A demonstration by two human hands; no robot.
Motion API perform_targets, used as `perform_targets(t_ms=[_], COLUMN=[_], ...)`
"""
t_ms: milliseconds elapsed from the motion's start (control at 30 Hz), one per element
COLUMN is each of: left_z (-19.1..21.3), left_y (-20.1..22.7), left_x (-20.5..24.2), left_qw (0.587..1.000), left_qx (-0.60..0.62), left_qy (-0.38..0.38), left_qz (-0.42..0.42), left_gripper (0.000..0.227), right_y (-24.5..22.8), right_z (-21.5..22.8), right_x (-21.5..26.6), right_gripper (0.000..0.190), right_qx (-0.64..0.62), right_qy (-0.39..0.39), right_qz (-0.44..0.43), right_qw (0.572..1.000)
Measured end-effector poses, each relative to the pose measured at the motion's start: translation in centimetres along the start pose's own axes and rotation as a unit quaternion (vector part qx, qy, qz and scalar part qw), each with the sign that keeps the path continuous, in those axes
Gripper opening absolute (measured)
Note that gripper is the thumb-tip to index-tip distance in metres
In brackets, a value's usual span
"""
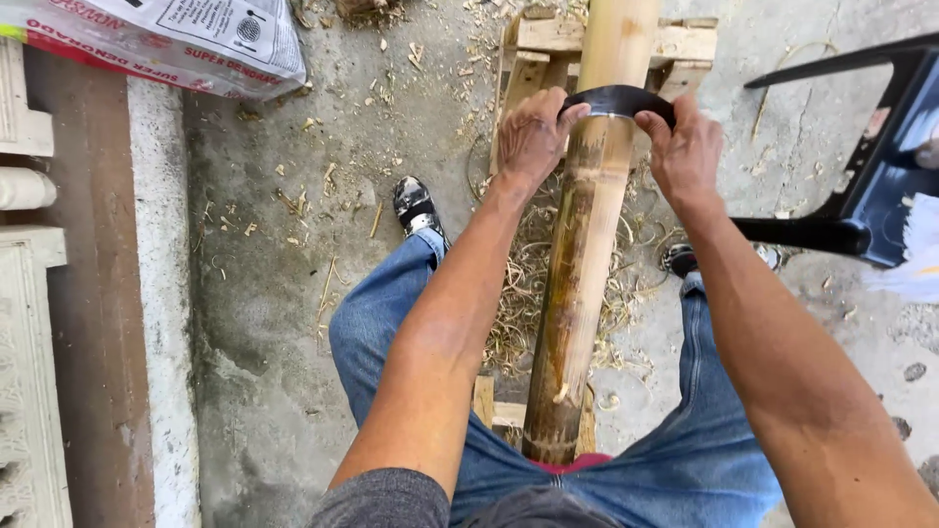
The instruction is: Shave the outer layer of a bamboo pole using a drawknife.
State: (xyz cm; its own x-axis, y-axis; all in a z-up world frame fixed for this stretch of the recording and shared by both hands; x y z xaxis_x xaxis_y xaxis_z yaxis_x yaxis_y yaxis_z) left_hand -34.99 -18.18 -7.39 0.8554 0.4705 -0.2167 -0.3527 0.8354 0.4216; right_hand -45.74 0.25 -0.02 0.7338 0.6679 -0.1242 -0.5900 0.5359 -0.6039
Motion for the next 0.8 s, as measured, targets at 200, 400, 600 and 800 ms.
perform_targets(t_ms=[200,400,600,800], left_z=[3.6,6.2,9.5,8.8], left_y=[1.6,3.3,4.6,3.8], left_x=[6.7,19.4,34.1,27.0], left_qw=[0.994,0.995,0.979,0.935], left_qx=[0.052,0.09,0.152,0.232], left_qy=[-0.086,-0.038,-0.129,-0.267], left_qz=[0.046,0.006,-0.052,0.021], left_gripper=[0.06,0.058,0.054,0.043], right_y=[-1.0,-3.5,-7.0,-3.4], right_z=[0.2,-0.6,-0.8,-1.8], right_x=[6.4,20.0,37.7,31.1], right_gripper=[0.05,0.048,0.036,0.038], right_qx=[-0.032,-0.037,-0.033,-0.116], right_qy=[-0.056,-0.059,-0.12,-0.259], right_qz=[-0.135,-0.155,-0.168,-0.292], right_qw=[0.989,0.986,0.978,0.913])
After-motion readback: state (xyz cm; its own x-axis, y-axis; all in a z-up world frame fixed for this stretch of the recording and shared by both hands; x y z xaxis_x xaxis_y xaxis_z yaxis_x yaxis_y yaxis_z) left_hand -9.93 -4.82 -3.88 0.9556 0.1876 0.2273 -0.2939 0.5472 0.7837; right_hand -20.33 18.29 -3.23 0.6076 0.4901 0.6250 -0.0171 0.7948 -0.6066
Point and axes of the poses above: each hand's wrist, its own x-axis away from the middle knuckle, its own z-axis out of the back of the hand, y = z × x, the point moved 5 cm from there along -x, towards the middle knuckle, and after that the axes turned 8 degrees about -x, right-handed, at the moved point
